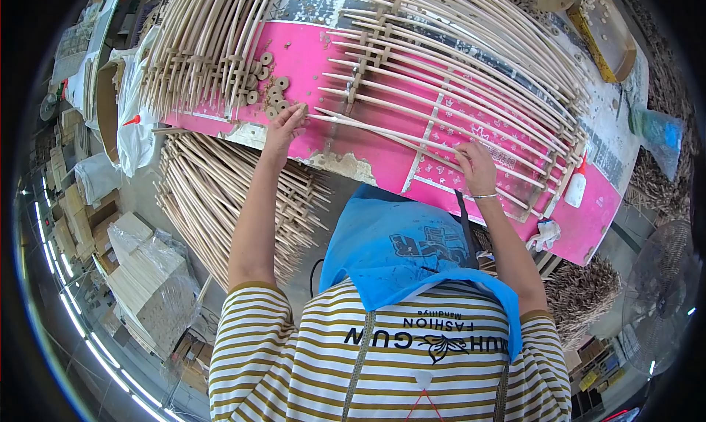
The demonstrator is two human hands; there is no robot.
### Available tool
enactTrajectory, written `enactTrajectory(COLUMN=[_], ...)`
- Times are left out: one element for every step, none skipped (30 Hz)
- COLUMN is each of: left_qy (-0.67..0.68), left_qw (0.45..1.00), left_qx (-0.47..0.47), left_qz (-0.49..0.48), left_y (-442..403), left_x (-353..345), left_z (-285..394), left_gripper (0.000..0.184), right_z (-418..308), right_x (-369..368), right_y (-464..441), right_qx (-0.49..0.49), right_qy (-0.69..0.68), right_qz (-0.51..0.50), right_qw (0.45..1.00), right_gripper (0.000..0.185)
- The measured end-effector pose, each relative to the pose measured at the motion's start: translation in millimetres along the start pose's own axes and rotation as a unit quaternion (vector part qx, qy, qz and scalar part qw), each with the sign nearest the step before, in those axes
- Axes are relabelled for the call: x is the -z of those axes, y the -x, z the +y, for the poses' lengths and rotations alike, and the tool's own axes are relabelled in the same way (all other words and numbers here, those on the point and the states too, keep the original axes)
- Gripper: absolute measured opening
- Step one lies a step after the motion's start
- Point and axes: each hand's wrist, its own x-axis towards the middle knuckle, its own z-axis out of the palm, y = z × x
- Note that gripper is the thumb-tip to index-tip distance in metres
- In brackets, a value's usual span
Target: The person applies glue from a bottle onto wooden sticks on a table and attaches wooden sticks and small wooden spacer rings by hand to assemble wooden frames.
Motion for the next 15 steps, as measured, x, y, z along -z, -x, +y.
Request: enactTrajectory(left_qy=[0.005,0.004,0.019,0.035,0.035,0.063,0.092,0.091,0.109,0.126,0.126,0.115,0.103,0.102,0.108], left_qw=[1.0,1.0,1.0,0.999,0.999,0.998,0.996,0.996,0.994,0.992,0.992,0.993,0.995,0.995,0.994], left_qx=[-0.001,-0.001,0.001,0.003,0.004,0.007,0.011,0.011,0.012,0.013,0.013,0.013,0.012,0.012,0.019], left_qz=[-0.001,-0.002,0.001,0.004,0.003,0.009,0.014,0.014,0.011,0.008,0.008,0.0,-0.008,-0.008,-0.003], left_y=[0,0,1,1,1,0,-2,-3,-4,-4,-4,-3,0,1,4], left_x=[0,0,-2,-4,-5,-6,-7,-6,-6,-6,-7,-11,-16,-22,-30], left_z=[-1,-2,-2,-3,-3,-4,-5,-5,-4,-4,-4,-3,-2,-2,-1], left_gripper=[0.038,0.038,0.037,0.036,0.036,0.035,0.033,0.033,0.032,0.03,0.03,0.03,0.029,0.029,0.029], right_z=[0,0,0,0,0,-1,-2,-2,-2,-2,-1,-4,-6,-9,-13], right_x=[0,1,1,1,1,1,2,2,3,2,1,2,1,0,-1], right_y=[0,0,1,1,1,1,1,0,1,1,1,0,-1,-3,-6], right_qx=[0.0,0.002,0.005,0.004,0.008,0.013,0.013,0.015,0.017,0.017,0.019,0.022,0.021,0.027,0.033], right_qy=[0.0,-0.01,-0.021,-0.021,-0.016,-0.012,-0.012,-0.004,0.003,0.003,0.004,0.005,0.004,0.001,-0.001], right_qz=[0.0,0.003,0.006,0.006,0.011,0.015,0.015,0.009,0.004,0.004,0.01,0.016,0.016,0.016,0.015], right_qw=[1.0,1.0,1.0,1.0,1.0,1.0,1.0,1.0,1.0,1.0,1.0,1.0,1.0,1.0,0.999], right_gripper=[0.012,0.012,0.012,0.012,0.012,0.012,0.012,0.012,0.012,0.012,0.012,0.013,0.013,0.013,0.014])
